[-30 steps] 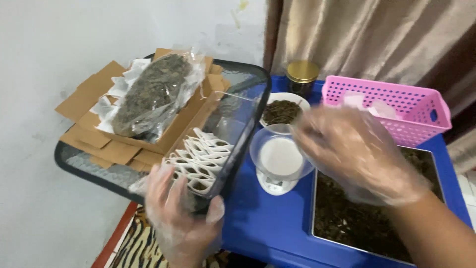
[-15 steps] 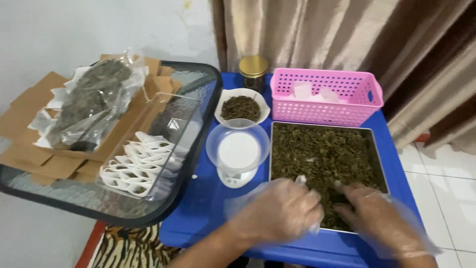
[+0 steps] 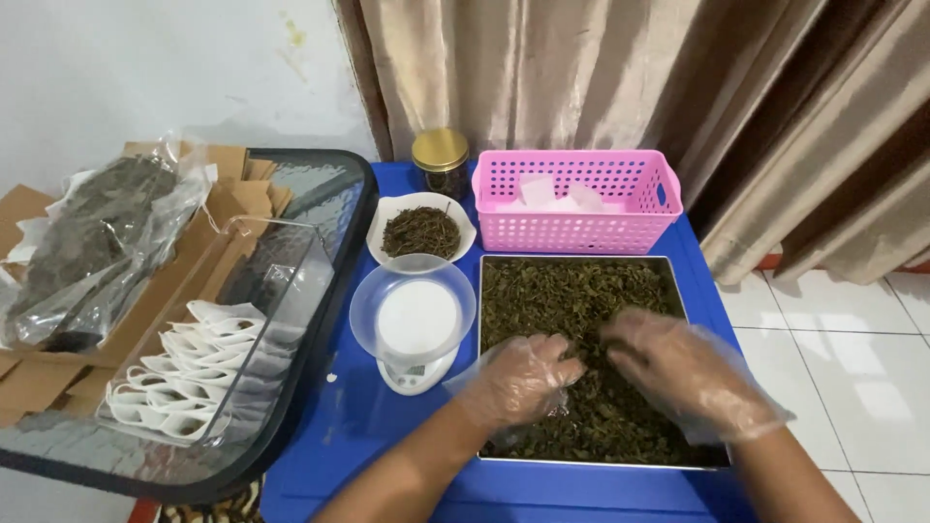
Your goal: Filling small white tea bags with loose tea leaves from a tray by hand
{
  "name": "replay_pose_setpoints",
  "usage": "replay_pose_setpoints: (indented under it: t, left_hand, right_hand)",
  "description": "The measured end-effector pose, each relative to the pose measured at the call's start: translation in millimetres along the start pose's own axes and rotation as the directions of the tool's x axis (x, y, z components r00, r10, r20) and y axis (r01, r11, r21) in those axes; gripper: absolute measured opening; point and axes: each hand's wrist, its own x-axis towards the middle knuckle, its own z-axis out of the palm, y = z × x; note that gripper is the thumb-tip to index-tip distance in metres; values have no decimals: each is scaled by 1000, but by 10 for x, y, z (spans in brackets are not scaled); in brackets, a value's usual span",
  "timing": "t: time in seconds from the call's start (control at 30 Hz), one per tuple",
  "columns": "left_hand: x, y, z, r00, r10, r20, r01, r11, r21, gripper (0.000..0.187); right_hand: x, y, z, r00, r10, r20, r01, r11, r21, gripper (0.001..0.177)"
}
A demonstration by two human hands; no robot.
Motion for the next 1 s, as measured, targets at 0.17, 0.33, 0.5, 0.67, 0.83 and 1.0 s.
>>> replay_pose_setpoints:
  t: [0.17, 0.33, 0.5, 0.67, 0.83, 1.0]
  left_hand:
    - [3, 46, -221, 956, 32, -292, -64, 993, -101, 8]
    - [104, 101, -464, 968, -81, -237, 48, 988, -144, 14]
    - [129, 125, -597, 958, -113, -263, 42, 964, -261, 45]
    - [72, 121, -551, 960, -185, -212, 144, 970, -194, 50]
    - [83, 115, -504, 966, -148, -214, 132, 987, -89, 38]
    - [115, 127, -602, 934, -132, -331, 92, 987, -135, 25]
  right_hand:
    - [128, -528, -459, 857, 408, 315, -394, 912, -111, 64]
    - [285, -229, -216, 919, 156, 363, -83, 974, -210, 57]
    - [380, -590, -766, 939, 255, 232, -219, 961, -167, 31]
    - [918, -407, -1008, 932, 239, -271, -208, 968, 139, 34]
    - [1893, 271, -845, 897, 376, -233, -389, 921, -10, 33]
    - [2297, 224, -835, 849, 509, -140, -525, 785, -329, 51]
